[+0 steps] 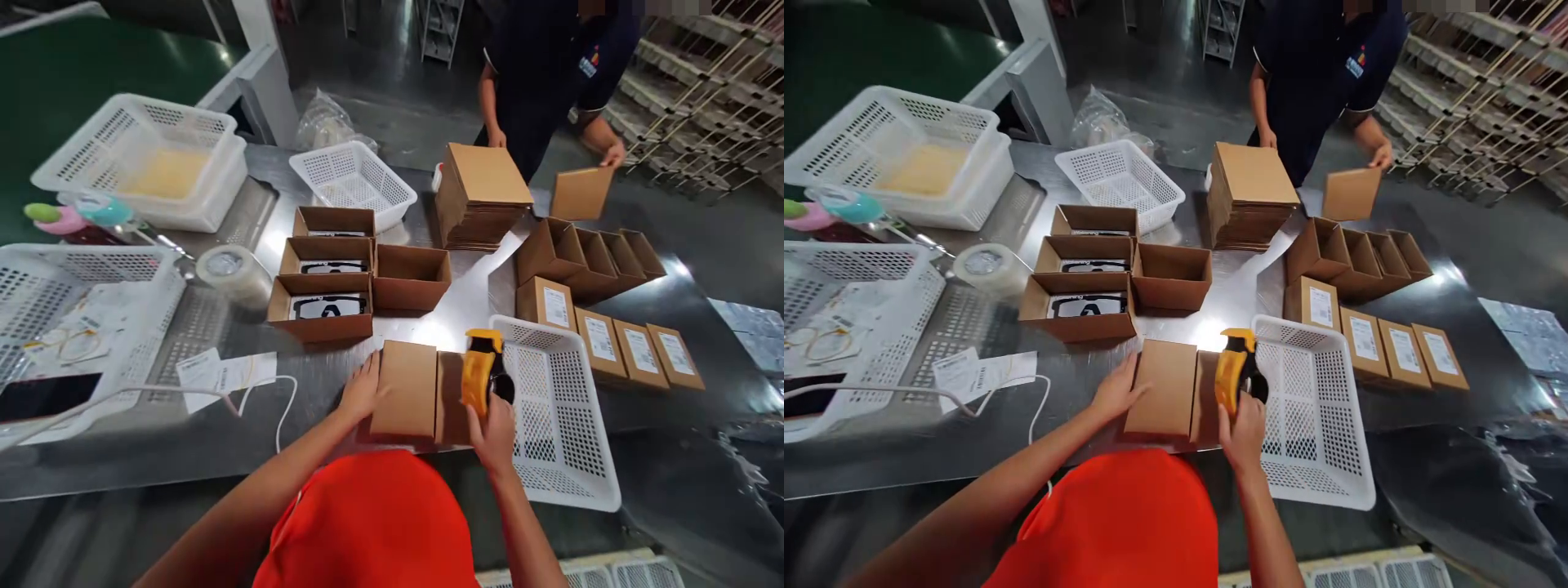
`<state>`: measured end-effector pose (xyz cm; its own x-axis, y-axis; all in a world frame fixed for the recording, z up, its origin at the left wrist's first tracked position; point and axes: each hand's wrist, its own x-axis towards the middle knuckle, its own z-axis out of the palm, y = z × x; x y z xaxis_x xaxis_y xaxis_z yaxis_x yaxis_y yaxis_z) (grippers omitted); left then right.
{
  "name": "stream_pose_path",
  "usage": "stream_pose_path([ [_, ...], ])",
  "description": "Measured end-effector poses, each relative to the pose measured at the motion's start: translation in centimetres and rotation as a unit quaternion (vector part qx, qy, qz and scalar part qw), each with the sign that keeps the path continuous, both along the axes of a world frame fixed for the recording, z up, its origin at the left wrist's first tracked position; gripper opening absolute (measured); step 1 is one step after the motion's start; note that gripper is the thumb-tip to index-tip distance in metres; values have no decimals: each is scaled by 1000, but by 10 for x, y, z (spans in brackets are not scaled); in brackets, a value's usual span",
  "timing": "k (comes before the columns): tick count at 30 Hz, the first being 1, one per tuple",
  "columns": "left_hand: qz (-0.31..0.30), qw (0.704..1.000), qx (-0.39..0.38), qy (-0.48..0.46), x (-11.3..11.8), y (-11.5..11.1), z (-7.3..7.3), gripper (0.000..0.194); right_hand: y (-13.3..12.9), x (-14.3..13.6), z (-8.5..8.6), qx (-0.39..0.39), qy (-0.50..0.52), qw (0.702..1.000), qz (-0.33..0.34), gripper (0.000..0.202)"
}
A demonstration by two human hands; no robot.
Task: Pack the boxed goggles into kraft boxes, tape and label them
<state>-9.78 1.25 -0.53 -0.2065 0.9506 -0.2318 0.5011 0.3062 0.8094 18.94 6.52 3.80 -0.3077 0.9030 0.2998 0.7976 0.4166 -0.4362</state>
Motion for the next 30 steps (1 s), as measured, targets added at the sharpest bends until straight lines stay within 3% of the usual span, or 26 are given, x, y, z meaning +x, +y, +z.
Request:
stream_pose_path([
  [3,68,972,90,205,-29,15,32,67,12,-25,-17,7,-106,992,74,27],
  [6,112,930,65,343,-80,25,58,52,18,-35,-29,7,-158,984,78,28],
  [10,16,937,6,348,-135,11,66,36,17,-35,-26,50,-125,988,80,39],
  [14,-50,945,-8,323,-139,-41,63,33,-6,-54,-11,56,-20,997,55,45],
  [17,-82,949,-28,305,-123,-104,66,30,-36,-92,-7,-72,112,986,96,35],
  [19,-104,952,-42,287,-114,-148,68,31,-56,-124,-10,-224,186,946,139,36],
  [22,-125,967,-18,219,-112,-200,69,23,-75,-167,-20,-432,246,849,182,51],
  [24,-48,983,33,176,-118,-217,68,32,-80,-184,-26,-521,268,788,192,60],
  [26,97,982,80,140,-127,-221,68,43,-82,-193,-29,-577,278,742,199,65],
  [28,227,963,106,104,-138,-215,68,42,-83,-199,-31,-606,283,710,220,72],
  [30,306,942,118,76,-152,-209,69,38,-86,-206,-32,-607,287,698,249,80],
])
